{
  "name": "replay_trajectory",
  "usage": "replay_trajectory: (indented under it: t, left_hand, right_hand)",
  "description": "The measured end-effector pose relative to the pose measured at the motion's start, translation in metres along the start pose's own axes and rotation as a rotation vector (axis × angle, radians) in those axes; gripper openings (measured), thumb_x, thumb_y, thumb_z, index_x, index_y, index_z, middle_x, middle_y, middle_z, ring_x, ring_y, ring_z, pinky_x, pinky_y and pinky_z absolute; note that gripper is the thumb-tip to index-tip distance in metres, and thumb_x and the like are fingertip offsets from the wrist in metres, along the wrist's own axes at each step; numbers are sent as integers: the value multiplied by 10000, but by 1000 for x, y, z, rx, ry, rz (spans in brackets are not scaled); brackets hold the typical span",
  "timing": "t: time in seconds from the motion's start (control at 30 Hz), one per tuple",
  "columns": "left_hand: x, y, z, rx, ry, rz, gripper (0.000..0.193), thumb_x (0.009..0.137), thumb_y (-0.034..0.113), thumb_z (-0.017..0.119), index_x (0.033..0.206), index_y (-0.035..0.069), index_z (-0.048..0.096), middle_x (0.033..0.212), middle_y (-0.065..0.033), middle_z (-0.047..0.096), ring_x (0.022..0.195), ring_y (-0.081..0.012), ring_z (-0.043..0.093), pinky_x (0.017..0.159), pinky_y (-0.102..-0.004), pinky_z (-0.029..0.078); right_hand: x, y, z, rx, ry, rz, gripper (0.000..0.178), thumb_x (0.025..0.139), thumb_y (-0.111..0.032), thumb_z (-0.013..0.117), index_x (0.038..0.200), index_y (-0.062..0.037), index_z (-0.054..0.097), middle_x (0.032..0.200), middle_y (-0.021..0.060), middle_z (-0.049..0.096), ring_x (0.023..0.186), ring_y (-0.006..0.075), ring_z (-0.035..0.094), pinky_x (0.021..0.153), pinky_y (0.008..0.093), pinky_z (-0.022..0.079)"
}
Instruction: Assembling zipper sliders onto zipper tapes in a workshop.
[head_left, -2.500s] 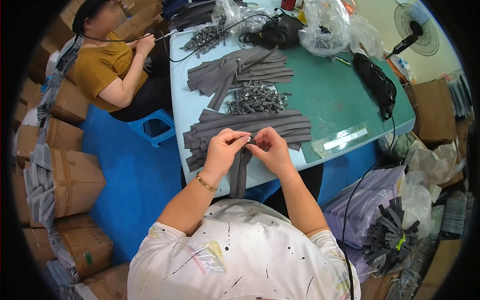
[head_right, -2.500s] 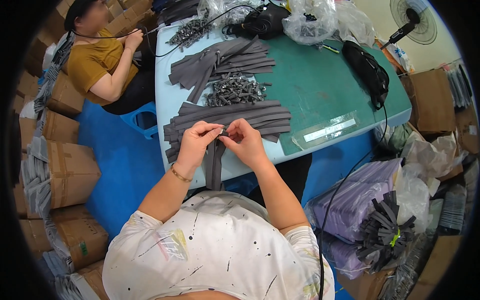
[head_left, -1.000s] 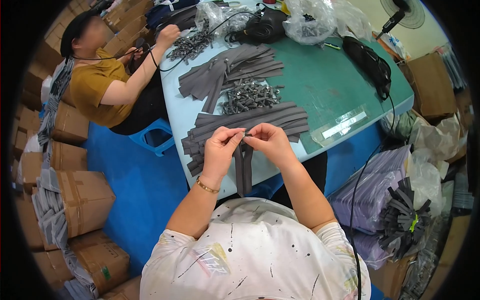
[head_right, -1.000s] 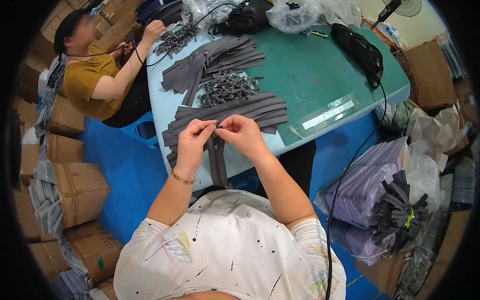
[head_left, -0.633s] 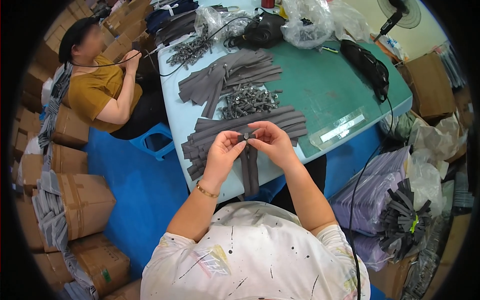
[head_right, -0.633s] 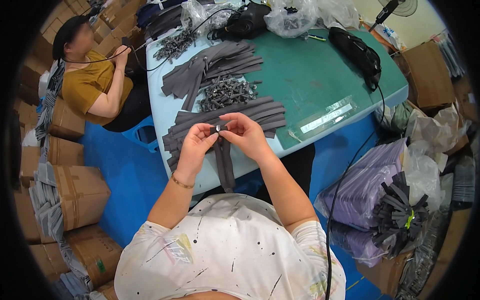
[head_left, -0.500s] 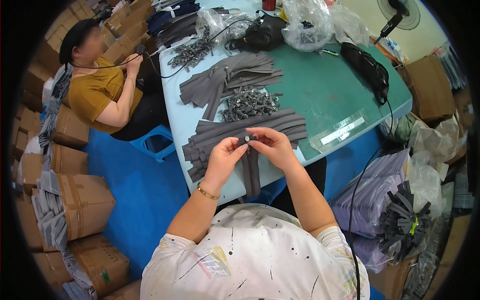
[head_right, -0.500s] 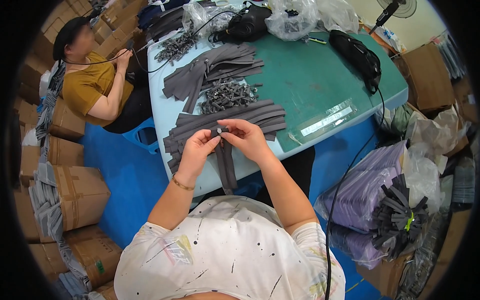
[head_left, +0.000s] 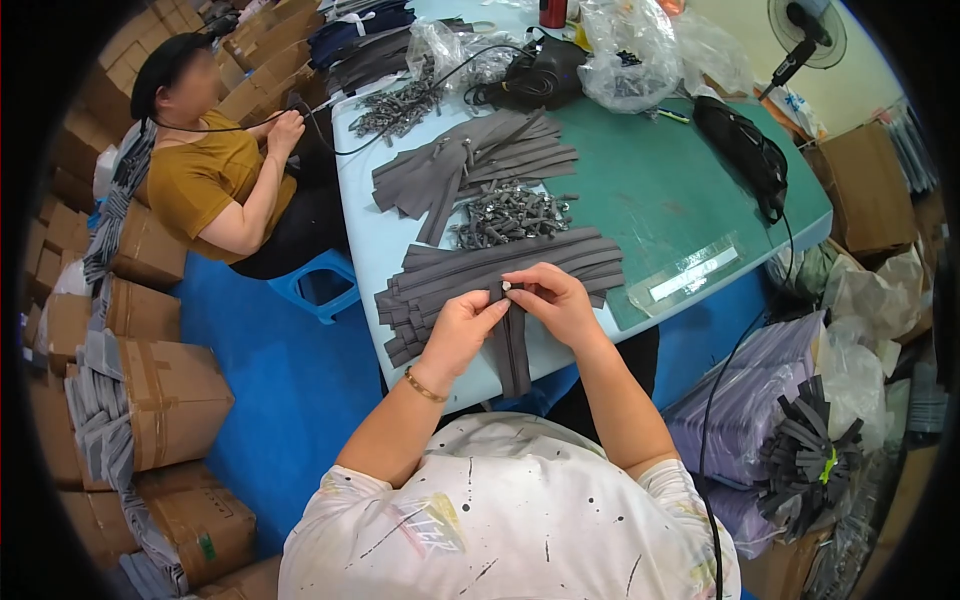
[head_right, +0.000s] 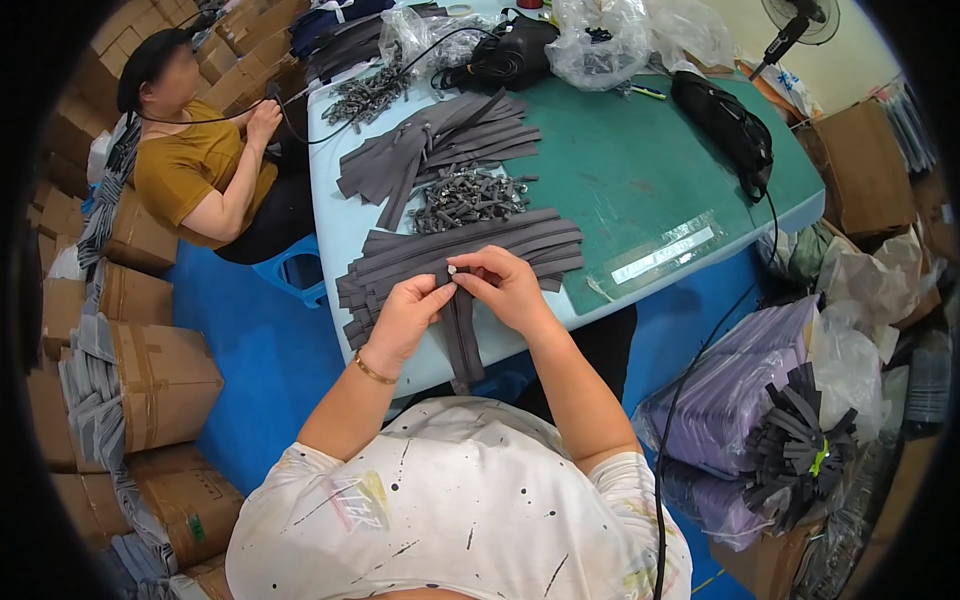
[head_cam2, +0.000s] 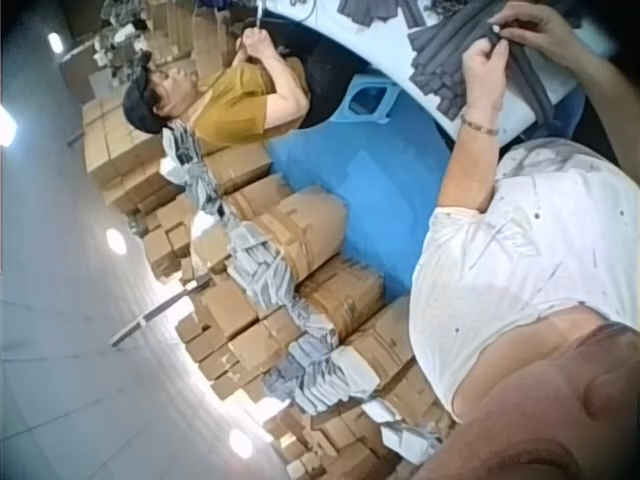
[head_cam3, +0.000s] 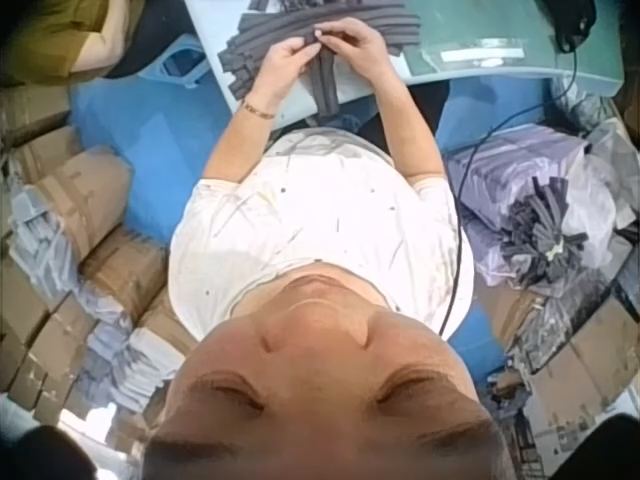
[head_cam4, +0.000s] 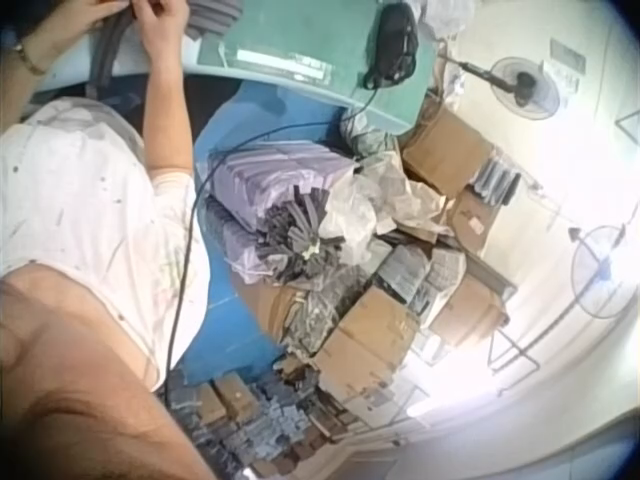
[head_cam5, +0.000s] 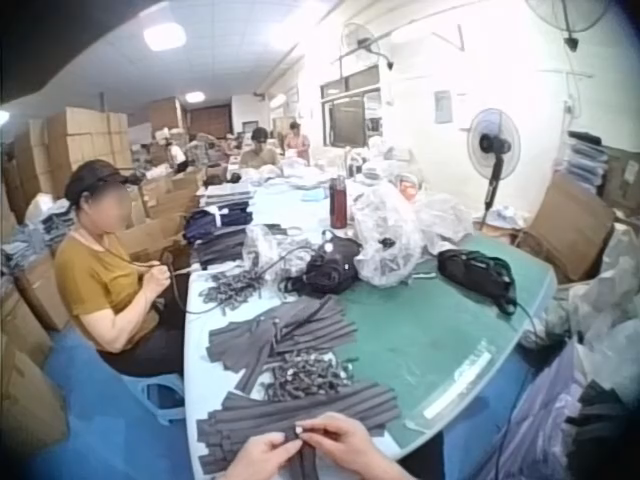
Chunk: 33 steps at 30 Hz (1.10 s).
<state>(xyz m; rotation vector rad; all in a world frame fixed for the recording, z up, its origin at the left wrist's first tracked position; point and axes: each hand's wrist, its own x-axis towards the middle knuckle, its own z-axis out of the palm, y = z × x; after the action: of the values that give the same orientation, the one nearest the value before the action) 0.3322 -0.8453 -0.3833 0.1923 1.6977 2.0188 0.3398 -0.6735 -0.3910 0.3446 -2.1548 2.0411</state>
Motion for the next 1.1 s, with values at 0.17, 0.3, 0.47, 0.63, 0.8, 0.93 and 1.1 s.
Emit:
replay_trajectory:
  t: [0.17,0.3,0.47,0.63,0.8,0.93,1.1]
  left_hand:
    - [-1,-3,-2,31,11,5,107,895,133,575,858,55,639,703,87,516,589,4,363,514,-167,280]
    - [-2,-4,-3,60,24,7,111,892,140,580,877,50,644,712,85,524,601,4,370,524,-168,285]
    - [-2,-4,1,34,40,-4,117,888,128,584,912,33,647,733,76,546,615,9,375,530,-167,291]
    - [-1,-11,0,132,69,49,120,894,100,572,934,11,641,773,58,572,680,4,440,580,-165,349]
    - [-4,1,12,407,108,239,166,902,118,561,784,2,565,674,63,467,604,-22,379,511,-210,334]
    - [-6,2,17,254,91,175,140,914,121,544,916,-6,601,714,24,527,656,-37,446,569,-195,385]
    - [-3,-6,12,244,58,186,159,920,114,528,968,-12,611,770,-15,586,670,-65,503,614,-208,422]
  right_hand:
    - [-1,2,0,10,0,8,211,773,-23,679,975,-82,690,749,-23,512,626,37,455,560,180,384]
    - [-1,2,0,20,7,-3,207,765,-29,690,965,-80,691,741,-18,525,621,41,474,556,182,398]
    - [0,3,-1,-20,16,-28,190,753,-32,700,938,-75,691,734,-7,543,611,49,492,552,184,409]
    - [0,3,-4,-84,-8,-120,158,760,-28,690,913,-64,682,736,-4,537,610,52,484,543,196,403]
    - [-2,0,-5,38,18,-10,160,767,-43,689,926,-56,673,752,-4,520,611,51,481,539,200,399]
    - [-3,3,-4,28,5,-57,127,781,-46,684,905,-32,664,776,-12,507,627,33,476,538,168,380]
    - [-6,0,-3,2,32,-63,122,771,-45,688,889,-37,662,764,-9,514,614,36,493,529,174,387]
